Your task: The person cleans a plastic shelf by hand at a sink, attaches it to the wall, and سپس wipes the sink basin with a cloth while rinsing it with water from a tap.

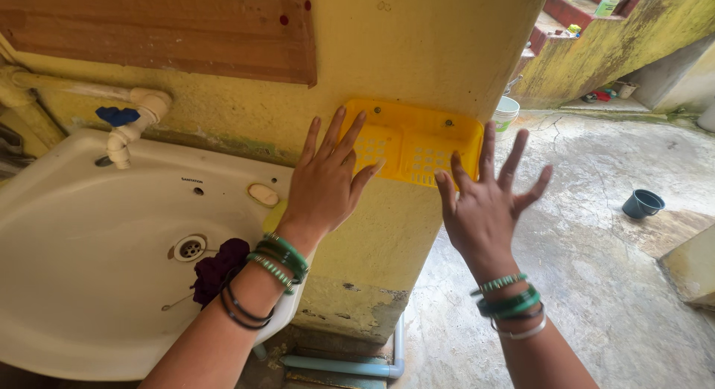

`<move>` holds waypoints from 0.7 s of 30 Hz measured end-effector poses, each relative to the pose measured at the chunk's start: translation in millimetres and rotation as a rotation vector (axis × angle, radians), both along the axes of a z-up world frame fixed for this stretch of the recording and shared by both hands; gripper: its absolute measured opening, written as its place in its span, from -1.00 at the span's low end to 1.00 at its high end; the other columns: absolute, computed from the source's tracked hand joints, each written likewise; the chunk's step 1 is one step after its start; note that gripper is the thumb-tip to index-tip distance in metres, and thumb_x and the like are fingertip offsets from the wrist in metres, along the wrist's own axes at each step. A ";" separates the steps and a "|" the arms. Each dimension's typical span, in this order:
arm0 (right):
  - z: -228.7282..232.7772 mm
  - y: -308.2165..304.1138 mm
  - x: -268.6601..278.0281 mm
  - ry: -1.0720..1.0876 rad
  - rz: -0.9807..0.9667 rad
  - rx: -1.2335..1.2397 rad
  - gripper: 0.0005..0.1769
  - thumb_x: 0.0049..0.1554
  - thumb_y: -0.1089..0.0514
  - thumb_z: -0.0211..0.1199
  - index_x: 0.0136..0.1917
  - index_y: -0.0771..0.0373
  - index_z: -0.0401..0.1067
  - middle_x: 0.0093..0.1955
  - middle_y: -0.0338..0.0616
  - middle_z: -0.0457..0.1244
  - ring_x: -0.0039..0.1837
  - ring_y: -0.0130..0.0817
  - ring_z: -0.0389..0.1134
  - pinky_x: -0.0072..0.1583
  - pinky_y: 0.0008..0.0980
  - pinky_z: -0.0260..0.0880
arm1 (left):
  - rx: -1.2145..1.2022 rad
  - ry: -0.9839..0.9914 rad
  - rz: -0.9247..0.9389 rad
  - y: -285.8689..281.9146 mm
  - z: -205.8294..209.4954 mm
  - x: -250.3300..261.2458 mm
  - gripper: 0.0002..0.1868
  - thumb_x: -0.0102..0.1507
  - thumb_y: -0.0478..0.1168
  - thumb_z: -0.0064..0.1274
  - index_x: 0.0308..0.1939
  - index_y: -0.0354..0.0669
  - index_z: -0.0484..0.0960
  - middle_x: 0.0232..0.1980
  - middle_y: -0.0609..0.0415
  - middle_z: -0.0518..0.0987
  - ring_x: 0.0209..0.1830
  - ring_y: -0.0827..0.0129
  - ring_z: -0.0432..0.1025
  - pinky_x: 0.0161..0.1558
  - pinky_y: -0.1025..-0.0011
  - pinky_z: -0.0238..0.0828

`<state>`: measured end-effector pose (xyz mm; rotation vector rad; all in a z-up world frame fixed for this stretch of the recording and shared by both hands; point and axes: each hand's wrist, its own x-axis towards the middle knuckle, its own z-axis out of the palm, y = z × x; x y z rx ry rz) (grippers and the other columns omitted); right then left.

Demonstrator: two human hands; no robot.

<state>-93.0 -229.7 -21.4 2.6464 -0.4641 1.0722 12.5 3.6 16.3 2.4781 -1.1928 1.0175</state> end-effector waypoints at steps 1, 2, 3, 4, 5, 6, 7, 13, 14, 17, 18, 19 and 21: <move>1.7 -0.4 4.1 0.000 0.003 0.000 -0.34 0.45 -0.40 -0.32 0.33 -0.17 0.55 0.84 -0.30 -0.27 0.75 -0.04 -0.75 0.48 0.26 -0.99 | 0.000 0.000 0.003 -5.7 2.2 0.4 -0.21 0.49 0.22 -0.46 -0.16 -0.38 0.73 0.66 0.10 0.10 0.69 0.24 -0.18 0.61 0.07 -0.38; 3.0 0.3 8.4 0.008 0.025 0.008 -0.31 0.44 -0.39 -0.35 0.35 -0.13 0.53 0.83 -0.23 -0.31 0.73 0.01 -0.76 0.46 0.27 -0.99 | 0.005 0.022 0.004 -11.8 4.6 0.6 -0.20 0.47 0.23 -0.48 -0.17 -0.38 0.73 0.66 0.12 0.08 0.68 0.22 -0.21 0.59 0.06 -0.40; 3.5 1.9 11.0 0.016 0.047 0.016 -0.29 0.43 -0.39 -0.37 0.37 -0.09 0.51 0.83 -0.16 -0.36 0.71 0.05 -0.77 0.45 0.28 -0.99 | 0.009 0.044 0.006 -17.2 5.9 -0.1 -0.18 0.46 0.24 -0.49 -0.17 -0.38 0.73 0.66 0.14 0.06 0.67 0.19 -0.24 0.57 0.06 -0.42; 3.3 4.4 12.7 0.016 0.050 0.015 -0.29 0.43 -0.39 -0.37 0.37 -0.09 0.51 0.83 -0.16 -0.36 0.71 0.05 -0.77 0.45 0.28 -0.99 | 0.008 0.043 0.009 -21.1 6.0 -1.6 -0.18 0.46 0.24 -0.49 -0.17 -0.38 0.73 0.66 0.14 0.06 0.67 0.19 -0.24 0.57 0.06 -0.42; 2.7 7.8 14.2 0.014 0.079 0.000 -0.29 0.44 -0.38 -0.38 0.40 -0.10 0.50 0.82 -0.14 -0.37 0.72 0.04 -0.76 0.44 0.29 -1.01 | 0.048 0.107 0.029 -24.1 5.0 -3.2 -0.18 0.45 0.25 -0.48 -0.18 -0.38 0.73 0.67 0.15 0.04 0.68 0.21 -0.26 0.59 0.07 -0.43; 2.7 10.3 14.6 0.012 0.108 -0.016 -0.29 0.44 -0.37 -0.39 0.43 -0.11 0.48 0.81 -0.13 -0.39 0.72 0.02 -0.76 0.44 0.29 -1.02 | 0.087 0.170 0.049 -26.9 3.3 -4.3 -0.17 0.44 0.27 -0.48 -0.18 -0.38 0.73 0.67 0.16 0.02 0.69 0.22 -0.27 0.60 0.09 -0.44; 3.1 12.4 13.6 0.011 0.112 -0.013 -0.29 0.44 -0.37 -0.39 0.43 -0.11 0.48 0.81 -0.13 -0.39 0.72 0.02 -0.76 0.44 0.29 -1.02 | 0.089 0.169 0.054 -29.1 0.5 -5.7 -0.17 0.44 0.27 -0.48 -0.18 -0.38 0.73 0.67 0.16 0.02 0.69 0.22 -0.27 0.60 0.09 -0.44; 13.8 19.7 3.4 0.038 0.370 0.304 -0.31 0.39 -0.34 -0.38 0.33 -0.10 0.51 0.79 -0.10 -0.31 0.72 0.12 -0.69 0.43 0.33 -0.98 | -0.152 0.080 -0.113 -21.3 -9.8 -19.6 -0.26 0.49 0.21 -0.44 0.09 -0.35 0.67 0.64 0.02 0.13 0.68 0.12 -0.16 0.61 0.00 -0.36; 16.8 23.1 2.0 -0.032 0.368 0.325 -0.40 0.40 -0.30 -0.27 0.27 -0.08 0.54 0.78 -0.04 -0.25 0.73 0.15 -0.63 0.44 0.36 -0.94 | -0.200 0.134 -0.157 -16.8 -8.4 -22.8 -0.35 0.48 0.17 -0.35 0.05 -0.30 0.69 0.62 -0.01 0.16 0.67 0.09 -0.11 0.60 -0.02 -0.32; 23.3 45.1 -9.8 -0.172 0.394 0.314 -0.60 0.42 -0.18 -0.03 0.19 -0.04 0.58 0.76 0.02 -0.11 0.75 0.19 -0.48 0.47 0.36 -0.81 | -0.276 0.167 -0.194 2.8 -4.4 -30.6 -0.54 0.44 0.04 -0.16 0.02 -0.24 0.70 0.59 -0.05 0.21 0.63 0.04 0.02 0.58 -0.06 -0.20; 25.5 54.8 -14.7 -0.249 0.410 0.278 -0.72 0.43 -0.09 0.09 0.17 -0.01 0.57 0.74 0.03 -0.03 0.77 0.20 -0.38 0.51 0.32 -0.72 | -0.302 0.143 -0.199 11.1 -3.9 -32.3 -0.64 0.41 -0.04 -0.05 0.02 -0.24 0.69 0.57 -0.06 0.24 0.60 0.03 0.09 0.55 -0.08 -0.13; 28.2 65.5 -16.4 -0.245 0.421 0.282 -0.72 0.43 -0.09 0.09 0.17 -0.01 0.57 0.74 0.03 -0.03 0.77 0.20 -0.38 0.51 0.32 -0.72 | -0.301 0.144 -0.187 20.1 -3.2 -32.6 -0.64 0.41 -0.04 -0.05 0.02 -0.24 0.69 0.57 -0.06 0.24 0.60 0.03 0.09 0.55 -0.08 -0.13; 31.7 87.1 -16.9 -0.329 0.512 0.257 -0.87 0.33 0.09 0.22 0.08 -0.05 0.58 0.63 -0.13 0.15 0.74 0.09 -0.14 0.52 0.24 -0.63 | -0.380 0.121 -0.180 40.5 -3.1 -30.7 -0.76 0.33 -0.19 0.05 -0.02 -0.26 0.67 0.47 -0.08 0.38 0.49 -0.04 0.24 0.47 -0.01 0.08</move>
